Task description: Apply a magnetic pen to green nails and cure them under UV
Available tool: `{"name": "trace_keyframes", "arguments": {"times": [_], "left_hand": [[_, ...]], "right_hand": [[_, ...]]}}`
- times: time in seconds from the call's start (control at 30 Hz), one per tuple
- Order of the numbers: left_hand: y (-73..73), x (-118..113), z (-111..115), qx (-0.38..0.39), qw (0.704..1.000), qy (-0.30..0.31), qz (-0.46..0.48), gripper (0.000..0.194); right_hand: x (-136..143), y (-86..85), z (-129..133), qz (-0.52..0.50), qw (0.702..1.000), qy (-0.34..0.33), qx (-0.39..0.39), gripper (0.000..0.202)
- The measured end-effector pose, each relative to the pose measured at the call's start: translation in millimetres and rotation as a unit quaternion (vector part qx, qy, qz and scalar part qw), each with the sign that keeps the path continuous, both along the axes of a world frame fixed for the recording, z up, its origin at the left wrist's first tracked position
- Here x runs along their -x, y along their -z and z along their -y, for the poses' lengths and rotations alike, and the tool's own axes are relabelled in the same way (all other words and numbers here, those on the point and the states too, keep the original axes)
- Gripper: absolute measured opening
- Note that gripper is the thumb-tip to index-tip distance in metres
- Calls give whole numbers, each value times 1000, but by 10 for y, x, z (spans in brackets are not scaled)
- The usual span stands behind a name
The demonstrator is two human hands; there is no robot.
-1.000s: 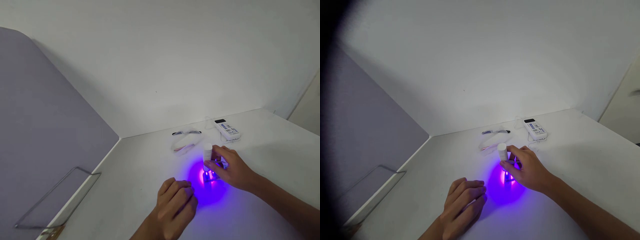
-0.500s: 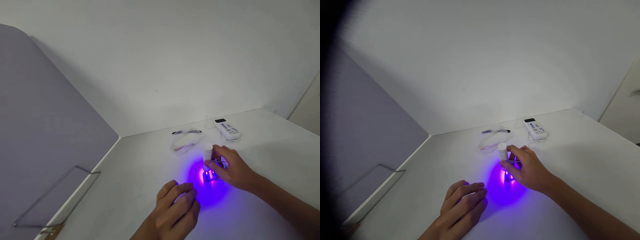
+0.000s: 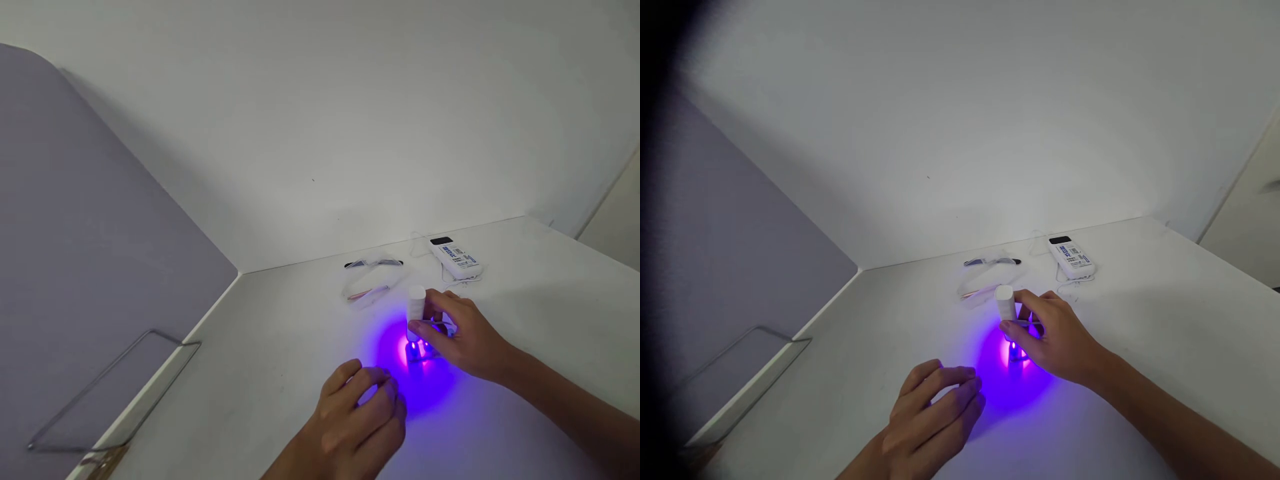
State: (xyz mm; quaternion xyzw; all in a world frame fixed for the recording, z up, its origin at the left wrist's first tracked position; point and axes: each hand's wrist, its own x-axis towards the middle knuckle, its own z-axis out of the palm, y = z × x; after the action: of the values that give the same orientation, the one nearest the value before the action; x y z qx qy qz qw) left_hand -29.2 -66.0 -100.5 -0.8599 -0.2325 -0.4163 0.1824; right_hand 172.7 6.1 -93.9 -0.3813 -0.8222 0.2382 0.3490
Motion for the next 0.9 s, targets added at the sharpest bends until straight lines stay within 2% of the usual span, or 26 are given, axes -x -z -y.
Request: {"name": "trace_keyframes", "arguments": {"times": [0.17, 0.33, 0.5, 0.73, 0.8, 0.9], "left_hand": [[148, 11, -49, 16, 1000, 10, 20, 31], [195, 27, -60, 11, 1000, -8, 26, 27], [187, 30, -30, -11, 999, -13, 31, 25], [-3, 5, 82, -38, 998, -29, 28, 26], [12, -30, 83, -48, 998, -39, 34, 27], [133, -135, 64, -105, 987, -65, 99, 29]], "right_hand": [[-1, 6, -2, 0, 1000, -1, 6, 21], [-6, 7, -9, 0, 1000, -5, 7, 22], [-2, -12, -5, 0, 1000, -3, 5, 22], [-2, -23, 0, 3, 1000, 0, 7, 21], [-6, -16, 0, 5, 1000, -1, 11, 22], [-9, -7, -5, 2, 1000, -7, 14, 22]]}}
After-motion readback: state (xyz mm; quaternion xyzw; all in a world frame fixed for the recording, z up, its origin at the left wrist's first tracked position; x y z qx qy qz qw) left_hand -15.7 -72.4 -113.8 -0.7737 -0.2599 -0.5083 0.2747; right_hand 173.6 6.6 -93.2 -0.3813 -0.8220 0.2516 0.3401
